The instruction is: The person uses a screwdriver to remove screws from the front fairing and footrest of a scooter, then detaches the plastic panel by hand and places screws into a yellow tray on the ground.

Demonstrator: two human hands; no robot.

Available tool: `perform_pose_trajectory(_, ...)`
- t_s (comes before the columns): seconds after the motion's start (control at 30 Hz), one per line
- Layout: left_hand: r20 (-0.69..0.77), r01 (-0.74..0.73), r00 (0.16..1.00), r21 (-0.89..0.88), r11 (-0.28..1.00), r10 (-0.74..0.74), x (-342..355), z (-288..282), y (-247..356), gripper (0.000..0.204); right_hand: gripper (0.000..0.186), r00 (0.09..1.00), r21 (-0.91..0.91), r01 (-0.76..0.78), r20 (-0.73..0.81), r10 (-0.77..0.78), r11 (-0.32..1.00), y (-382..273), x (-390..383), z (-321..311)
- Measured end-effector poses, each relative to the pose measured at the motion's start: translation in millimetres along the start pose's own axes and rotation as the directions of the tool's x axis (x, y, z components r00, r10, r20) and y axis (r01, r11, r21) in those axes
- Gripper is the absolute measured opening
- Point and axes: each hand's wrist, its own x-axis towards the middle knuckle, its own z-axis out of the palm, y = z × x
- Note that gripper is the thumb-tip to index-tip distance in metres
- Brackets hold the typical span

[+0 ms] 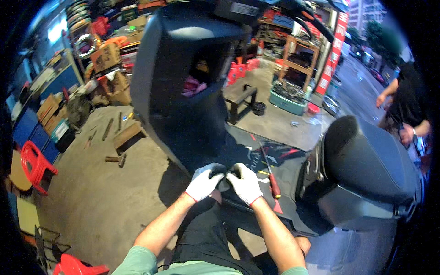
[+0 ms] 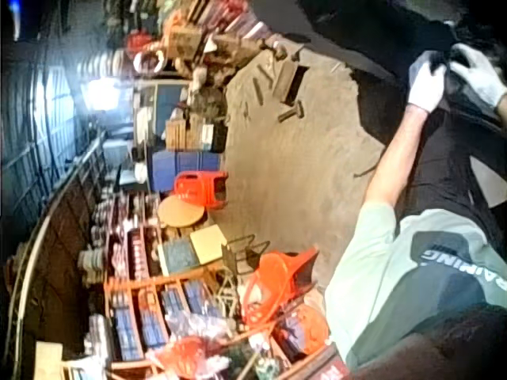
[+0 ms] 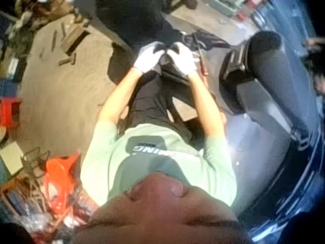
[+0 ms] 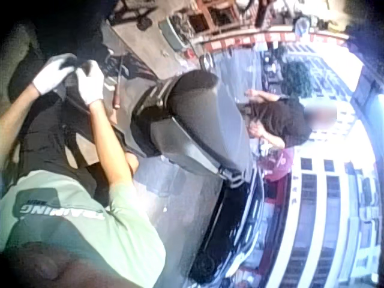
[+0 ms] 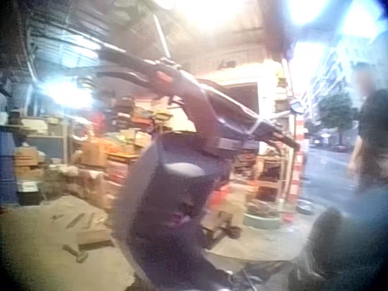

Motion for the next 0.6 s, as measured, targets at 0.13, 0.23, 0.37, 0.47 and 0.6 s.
perform_pose_trajectory(0.13,-0.205,0.027,0.977,-0.144,0.989,-0.057,-8,-34,12,0.027,0.023,0.99,-0.085,-0.12,0.06,0.125,0.989,-37,21,12)
perform_pose_trajectory(0.23,-0.403,-0.055,0.906,-0.421,0.905,-0.133,-17,-61,13,0.027,0.024,0.998,0.27,-0.041,-0.04,0.054,0.962,-68,30,31)
perform_pose_trajectory(0.37,-0.643,-0.192,0.752,-0.428,0.883,-0.147,-20,-92,-4,0.023,0.024,0.97,0.147,0.133,-0.22,-0.099,0.98,-124,55,28)
perform_pose_trajectory(0.47,-0.772,-0.181,0.626,-0.277,0.943,-0.107,-13,-107,-6,0.025,0.02,0.933,0.231,0.278,-0.295,-0.205,0.932,-159,74,31)
perform_pose_trajectory(0.6,-0.832,-0.094,0.549,0.032,0.995,0.079,-1,-127,2,0.048,0.014,0.963,0.436,0.214,-0.245,-0.113,0.874,-185,93,41)
